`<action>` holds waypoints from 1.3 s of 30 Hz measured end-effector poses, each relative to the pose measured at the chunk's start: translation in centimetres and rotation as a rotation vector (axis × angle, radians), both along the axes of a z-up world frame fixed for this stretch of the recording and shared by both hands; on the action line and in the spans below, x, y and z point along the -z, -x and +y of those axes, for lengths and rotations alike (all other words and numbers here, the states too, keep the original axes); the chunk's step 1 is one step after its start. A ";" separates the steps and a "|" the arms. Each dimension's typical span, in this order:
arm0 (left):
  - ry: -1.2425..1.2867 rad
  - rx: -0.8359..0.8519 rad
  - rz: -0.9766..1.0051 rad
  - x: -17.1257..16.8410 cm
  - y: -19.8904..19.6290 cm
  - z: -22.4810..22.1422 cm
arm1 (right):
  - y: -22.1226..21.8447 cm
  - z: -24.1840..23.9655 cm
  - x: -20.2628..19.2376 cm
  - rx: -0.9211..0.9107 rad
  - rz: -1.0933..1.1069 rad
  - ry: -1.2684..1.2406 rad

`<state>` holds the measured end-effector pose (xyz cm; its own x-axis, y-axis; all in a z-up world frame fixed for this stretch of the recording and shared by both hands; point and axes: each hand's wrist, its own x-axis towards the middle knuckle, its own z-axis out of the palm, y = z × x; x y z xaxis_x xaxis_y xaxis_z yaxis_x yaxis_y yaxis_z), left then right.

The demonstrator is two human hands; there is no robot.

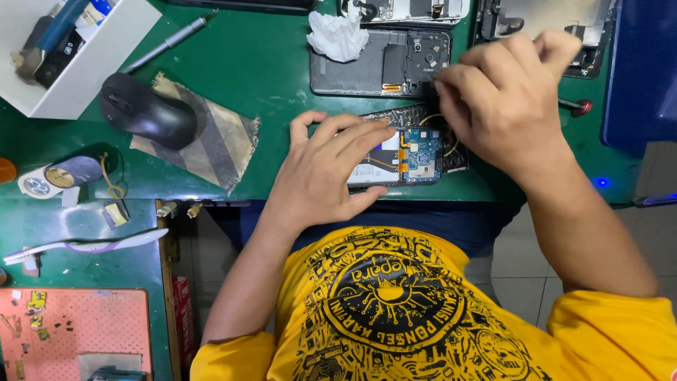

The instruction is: The person is repairing a disassembled smartphone on a green workbench. They use tweezers to carefully manipulate and connect small ribbon cables and components on the phone's motherboard. The person also briefly tests the phone's screen, which lights up with a green circle.

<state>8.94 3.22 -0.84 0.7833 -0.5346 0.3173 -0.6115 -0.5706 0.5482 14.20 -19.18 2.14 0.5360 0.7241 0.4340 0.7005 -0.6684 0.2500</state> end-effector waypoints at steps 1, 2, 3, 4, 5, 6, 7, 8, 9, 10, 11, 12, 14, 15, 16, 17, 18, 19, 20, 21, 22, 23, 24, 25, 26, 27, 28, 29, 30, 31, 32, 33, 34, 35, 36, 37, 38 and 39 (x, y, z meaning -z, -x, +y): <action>0.001 -0.007 0.001 0.1 0.0 0.0 | 1.0 0.0 -0.4 0.014 0.054 -0.036; 0.000 -0.014 0.000 0.2 0.0 0.0 | 2.0 0.0 -0.7 0.028 0.106 -0.073; 0.003 -0.015 0.002 0.2 0.0 0.0 | 2.5 0.3 -0.7 0.027 0.107 -0.071; -0.004 -0.023 -0.008 0.2 0.0 -0.1 | 3.3 0.5 -0.5 0.035 0.115 -0.072; -0.010 -0.030 -0.017 0.2 0.1 -0.1 | 4.0 0.6 -0.5 0.044 0.122 -0.073; -0.007 -0.025 -0.017 0.2 0.1 -0.2 | 4.3 0.7 -0.1 0.049 0.122 -0.071; -0.004 -0.022 -0.022 0.2 0.1 -0.2 | 4.6 0.8 0.3 0.060 0.106 -0.067; -0.003 -0.023 -0.029 0.2 0.1 -0.1 | 4.7 1.0 0.7 0.066 0.088 -0.065; -0.002 -0.022 -0.030 0.2 0.0 -0.2 | 4.9 1.0 0.8 0.067 0.087 -0.064; -0.006 -0.021 -0.032 0.2 0.0 -0.2 | 4.9 1.0 0.9 0.077 0.091 -0.070; -0.009 -0.020 -0.035 0.2 0.1 -0.1 | 5.0 1.1 1.0 0.086 0.096 -0.075; -0.010 -0.024 -0.035 0.3 0.1 -0.1 | 5.0 1.2 0.9 0.082 0.095 -0.076; -0.013 -0.015 -0.039 0.4 0.1 -0.1 | 5.2 1.3 0.9 0.096 0.082 -0.055; -0.011 -0.016 -0.039 0.5 0.2 -0.1 | 5.2 1.4 0.8 0.095 0.081 -0.053; -0.012 -0.016 -0.045 0.5 0.2 -0.1 | 5.3 1.4 0.7 0.115 0.095 -0.029; -0.013 -0.015 -0.051 0.6 0.2 -0.1 | 5.3 1.5 0.6 0.135 0.108 -0.006; -0.011 -0.016 -0.053 0.6 0.2 -0.1 | 5.3 1.5 0.4 0.135 0.105 -0.003; -0.008 -0.015 -0.051 0.5 0.2 -0.1 | 5.3 1.5 0.2 0.124 0.123 -0.026; -0.008 -0.017 -0.047 0.5 0.2 -0.1 | 5.3 1.5 0.1 0.110 0.142 -0.051; -0.007 -0.019 -0.048 0.5 0.2 -0.1 | 5.3 1.3 0.0 0.108 0.141 -0.051; -0.004 -0.022 -0.051 0.5 0.2 -0.1 | 5.3 1.2 0.0 0.116 0.152 -0.057; 0.000 -0.025 -0.055 0.5 0.2 -0.1 | 5.4 0.9 0.0 0.124 0.162 -0.063; 0.000 -0.023 -0.056 0.5 0.2 -0.1 | 5.4 0.9 -0.1 0.126 0.162 -0.063; -0.002 -0.020 -0.053 0.5 0.2 0.0 | 5.4 0.8 -0.2 0.128 0.176 -0.073; -0.004 -0.018 -0.048 0.6 0.2 0.0 | 5.4 0.7 -0.3 0.130 0.191 -0.082; -0.002 -0.017 -0.048 0.6 0.1 -0.1 | 5.6 0.6 -0.3 0.132 0.191 -0.080; -0.004 -0.019 -0.050 0.6 0.2 -0.1 | 5.7 0.6 -0.3 0.118 0.184 -0.074; -0.006 -0.021 -0.053 0.6 0.2 -0.1 | 5.9 0.6 -0.3 0.104 0.177 -0.069; -0.007 -0.024 -0.053 0.6 0.2 0.0 | 6.0 0.6 -0.2 0.102 0.177 -0.070; -0.007 -0.024 -0.049 0.6 0.2 0.0 | 6.1 0.7 -0.1 0.102 0.162 -0.060; -0.006 -0.020 -0.045 0.7 0.2 -0.1 | 6.2 0.7 0.0 0.105 0.146 -0.048; -0.005 -0.019 -0.045 0.7 0.2 -0.1 | 6.2 0.7 0.1 0.107 0.147 -0.047; -0.002 -0.018 -0.049 0.7 0.2 -0.1 | 6.2 0.8 0.2 0.103 0.153 -0.047; 0.000 -0.018 -0.054 0.7 0.2 -0.1 | 6.2 0.9 0.3 0.100 0.160 -0.048; -0.002 -0.019 -0.053 0.7 0.2 -0.1 | 6.3 0.9 0.3 0.098 0.161 -0.049; 0.000 -0.016 -0.050 0.7 0.1 -0.1 | 6.3 0.9 0.4 0.110 0.155 -0.035; 0.002 -0.014 -0.046 0.6 0.2 -0.1 | 6.4 1.0 0.4 0.121 0.151 -0.020; 0.000 -0.015 -0.044 0.6 0.2 0.0 | 6.4 1.0 0.5 0.120 0.152 -0.022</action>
